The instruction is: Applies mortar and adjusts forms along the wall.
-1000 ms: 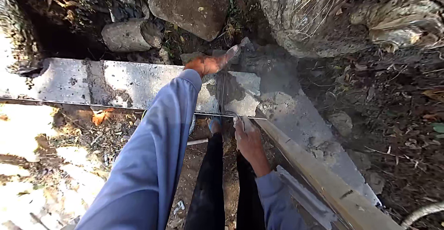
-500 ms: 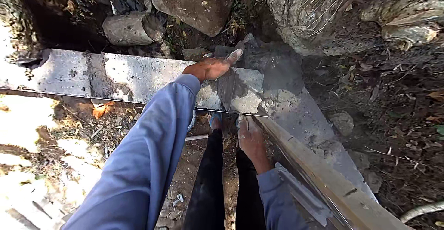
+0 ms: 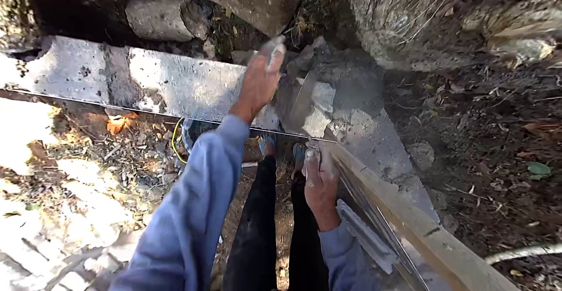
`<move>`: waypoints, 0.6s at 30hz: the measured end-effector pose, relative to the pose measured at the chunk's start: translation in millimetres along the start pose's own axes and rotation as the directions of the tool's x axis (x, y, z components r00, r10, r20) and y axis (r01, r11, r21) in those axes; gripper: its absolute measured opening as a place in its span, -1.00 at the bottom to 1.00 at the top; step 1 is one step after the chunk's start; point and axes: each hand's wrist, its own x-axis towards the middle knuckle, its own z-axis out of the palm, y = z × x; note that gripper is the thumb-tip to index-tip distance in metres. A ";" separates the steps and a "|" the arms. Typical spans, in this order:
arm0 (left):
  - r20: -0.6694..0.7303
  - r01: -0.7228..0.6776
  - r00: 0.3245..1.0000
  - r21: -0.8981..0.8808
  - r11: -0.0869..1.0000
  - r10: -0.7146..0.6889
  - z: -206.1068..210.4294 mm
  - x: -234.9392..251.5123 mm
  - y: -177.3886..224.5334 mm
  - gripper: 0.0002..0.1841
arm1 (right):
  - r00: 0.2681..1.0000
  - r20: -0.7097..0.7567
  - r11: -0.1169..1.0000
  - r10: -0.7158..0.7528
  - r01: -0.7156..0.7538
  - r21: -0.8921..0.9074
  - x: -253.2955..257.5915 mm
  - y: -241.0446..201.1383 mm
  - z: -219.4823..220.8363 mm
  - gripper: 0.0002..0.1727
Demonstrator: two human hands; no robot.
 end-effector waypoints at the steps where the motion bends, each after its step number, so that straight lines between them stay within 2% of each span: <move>1: -0.170 -0.077 0.983 -0.018 0.997 0.073 -3.1 -23.6 -2.3 -0.45 | 0.999 -0.038 1.000 -0.005 0.005 0.007 2.1 -7.1 -1.1 -0.50; 2: -0.293 -0.102 0.953 -0.055 0.993 0.081 -5.1 -53.2 -3.0 -0.46 | 0.997 -0.070 0.999 0.012 -0.015 -0.045 5.0 -11.7 -0.3 -0.51; 3: -0.366 -0.036 0.931 -0.139 0.990 -0.017 -2.2 -90.8 -2.9 -0.44 | 0.995 -0.096 0.988 0.025 -0.039 -0.147 6.7 -11.9 1.6 -0.50; 4: -0.421 0.081 0.884 -0.291 0.953 -0.204 6.4 -121.9 -3.2 -0.41 | 0.993 -0.109 0.965 0.034 -0.061 -0.253 8.7 -8.9 4.9 -0.50; 5: -0.413 0.196 0.801 -0.503 0.842 -0.433 18.1 -142.6 -2.4 -0.43 | 0.994 -0.108 0.936 0.029 -0.065 -0.347 10.5 -3.3 8.4 -0.48; 6: -0.309 0.277 0.703 -0.711 0.647 -0.641 28.7 -153.4 -1.3 -0.50 | 0.996 -0.091 0.902 0.014 -0.052 -0.428 10.1 3.1 11.6 -0.46; 7: -0.137 0.327 0.611 -0.853 0.406 -0.780 37.2 -156.5 -2.4 -0.57 | 0.998 -0.058 0.869 0.006 -0.034 -0.493 5.7 9.8 13.5 -0.45; 8: 0.054 0.343 0.553 -0.924 0.168 -0.831 42.6 -154.9 -5.7 -0.52 | 1.000 -0.020 0.843 -0.005 -0.006 -0.539 -0.5 15.9 14.7 -0.46; 9: 0.215 0.331 0.545 -0.943 -0.028 -0.810 46.8 -151.0 -11.0 -0.39 | 1.000 0.020 0.825 -0.022 0.029 -0.564 -6.7 20.0 15.1 -0.46; 10: 0.306 0.304 0.558 -0.940 -0.152 -0.771 51.5 -147.1 -15.3 -0.28 | 0.998 0.052 0.816 -0.041 0.063 -0.575 -14.2 22.9 14.0 -0.46; 11: 0.348 0.278 0.577 -0.934 -0.223 -0.739 55.8 -143.1 -17.0 -0.23 | 0.996 0.062 0.820 -0.063 0.087 -0.566 -20.4 25.2 11.5 -0.45; 13: 0.385 0.237 0.614 -0.923 -0.304 -0.689 60.0 -135.3 -17.3 -0.13 | 0.997 0.040 0.885 -0.060 0.071 -0.460 -23.2 25.1 3.8 -0.48; 15: 0.398 0.215 0.642 -0.914 -0.344 -0.655 57.8 -134.3 -16.2 -0.10 | 0.999 0.040 0.977 0.019 -0.010 -0.215 -21.2 23.3 -4.5 -0.55; 18: 0.407 0.224 0.666 -0.908 -0.353 -0.625 50.2 -137.3 -17.5 -0.09 | 0.960 0.177 0.962 0.216 -0.240 0.130 -10.9 17.2 -8.5 -0.54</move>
